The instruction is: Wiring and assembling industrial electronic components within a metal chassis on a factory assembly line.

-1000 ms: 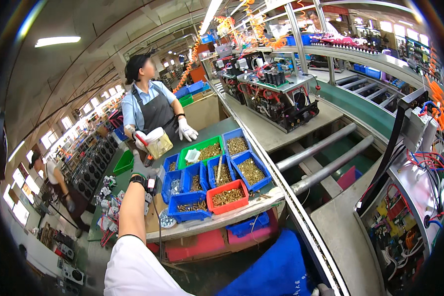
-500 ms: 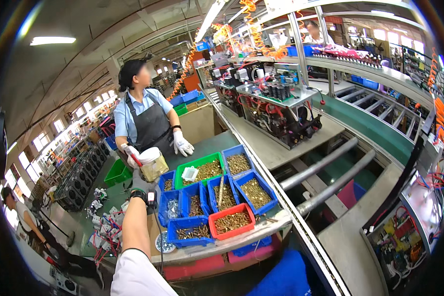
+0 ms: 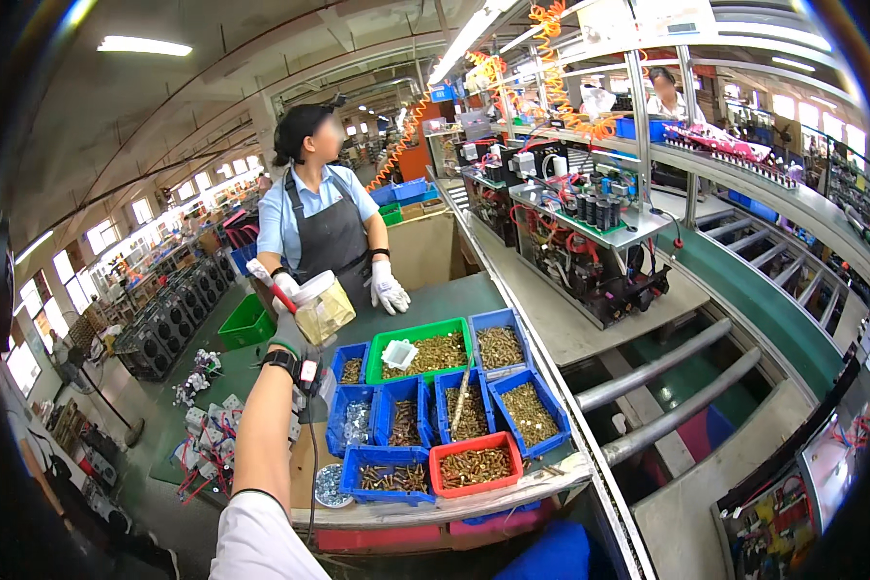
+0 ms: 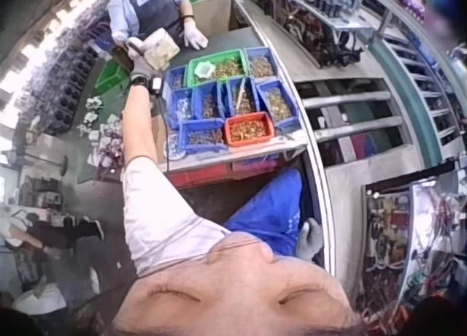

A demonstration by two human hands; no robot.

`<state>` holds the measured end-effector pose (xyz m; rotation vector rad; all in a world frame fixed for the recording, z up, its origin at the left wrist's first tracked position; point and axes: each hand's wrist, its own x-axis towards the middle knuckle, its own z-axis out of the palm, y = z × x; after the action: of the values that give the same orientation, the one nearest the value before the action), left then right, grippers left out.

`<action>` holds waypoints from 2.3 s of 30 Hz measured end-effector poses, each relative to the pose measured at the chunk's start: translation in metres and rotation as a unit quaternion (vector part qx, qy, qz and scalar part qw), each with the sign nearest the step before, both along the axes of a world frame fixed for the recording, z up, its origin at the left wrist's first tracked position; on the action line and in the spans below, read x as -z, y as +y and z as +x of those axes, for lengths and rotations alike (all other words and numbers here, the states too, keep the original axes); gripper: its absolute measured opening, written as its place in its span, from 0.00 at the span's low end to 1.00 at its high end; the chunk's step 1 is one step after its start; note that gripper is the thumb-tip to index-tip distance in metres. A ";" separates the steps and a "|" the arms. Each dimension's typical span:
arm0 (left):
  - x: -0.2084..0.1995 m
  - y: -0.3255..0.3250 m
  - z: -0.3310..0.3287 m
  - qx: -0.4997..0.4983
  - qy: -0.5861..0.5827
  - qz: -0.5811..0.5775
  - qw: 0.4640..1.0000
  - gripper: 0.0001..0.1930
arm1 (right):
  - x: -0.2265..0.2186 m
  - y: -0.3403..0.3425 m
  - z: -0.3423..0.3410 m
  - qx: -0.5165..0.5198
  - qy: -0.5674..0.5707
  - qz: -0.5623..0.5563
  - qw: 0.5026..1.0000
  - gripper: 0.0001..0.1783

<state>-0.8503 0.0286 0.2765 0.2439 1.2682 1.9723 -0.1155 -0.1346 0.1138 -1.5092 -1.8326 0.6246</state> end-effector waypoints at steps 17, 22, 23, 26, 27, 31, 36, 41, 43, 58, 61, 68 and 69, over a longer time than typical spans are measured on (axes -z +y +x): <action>0.012 -0.125 0.241 0.252 -0.077 0.005 0.965 0.28 | -0.014 0.011 0.021 -0.101 0.127 0.033 0.986 0.12; 0.036 -0.101 0.303 0.328 -0.090 -0.005 0.940 0.27 | -0.003 -0.004 0.045 -0.068 0.107 0.019 0.992 0.11; 0.045 -0.095 0.308 0.335 -0.093 -0.017 0.937 0.26 | -0.001 -0.007 0.048 -0.059 0.107 0.023 0.992 0.12; 0.072 -0.084 0.327 0.406 -0.087 0.012 0.910 0.25 | 0.002 -0.019 0.052 -0.044 0.122 0.021 0.991 0.13; 0.080 -0.081 0.336 0.422 -0.115 0.029 0.899 0.25 | 0.000 -0.022 0.050 -0.045 0.139 0.013 0.989 0.14; 0.090 -0.075 0.385 0.412 -0.096 -0.055 0.905 0.24 | -0.015 -0.018 0.038 -0.052 0.324 -0.163 0.931 0.21; 0.117 -0.106 0.436 0.537 -0.121 0.043 0.834 0.11 | -0.027 0.016 0.014 -0.178 0.448 -0.387 0.786 0.34; 0.188 -0.105 0.454 0.687 -0.152 0.139 0.697 0.09 | -0.025 0.020 -0.015 -0.265 0.520 -0.467 0.665 0.40; 0.203 -0.109 0.456 0.654 -0.092 0.169 0.732 0.10 | -0.030 0.015 -0.019 -0.256 0.522 -0.502 0.640 0.42; 0.110 -0.071 0.505 0.697 0.038 0.014 0.716 0.29 | -0.079 0.016 -0.002 -0.183 0.608 -0.324 0.702 0.48; 0.096 -0.089 0.505 0.605 0.356 0.068 0.709 0.35 | -0.085 0.033 -0.002 -0.121 0.603 -0.315 0.722 0.50; 0.108 -0.095 0.524 0.539 0.060 0.024 0.840 0.46 | -0.072 0.070 -0.019 -0.220 0.580 -0.336 0.709 0.51; 0.111 -0.095 0.525 0.533 0.025 0.043 0.844 0.46 | -0.072 0.071 -0.016 -0.227 0.569 -0.342 0.713 0.48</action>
<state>-0.3256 -0.0661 0.1651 0.8446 0.7635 1.0354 -0.1316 -0.0636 0.1855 -0.5889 -0.9133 2.0788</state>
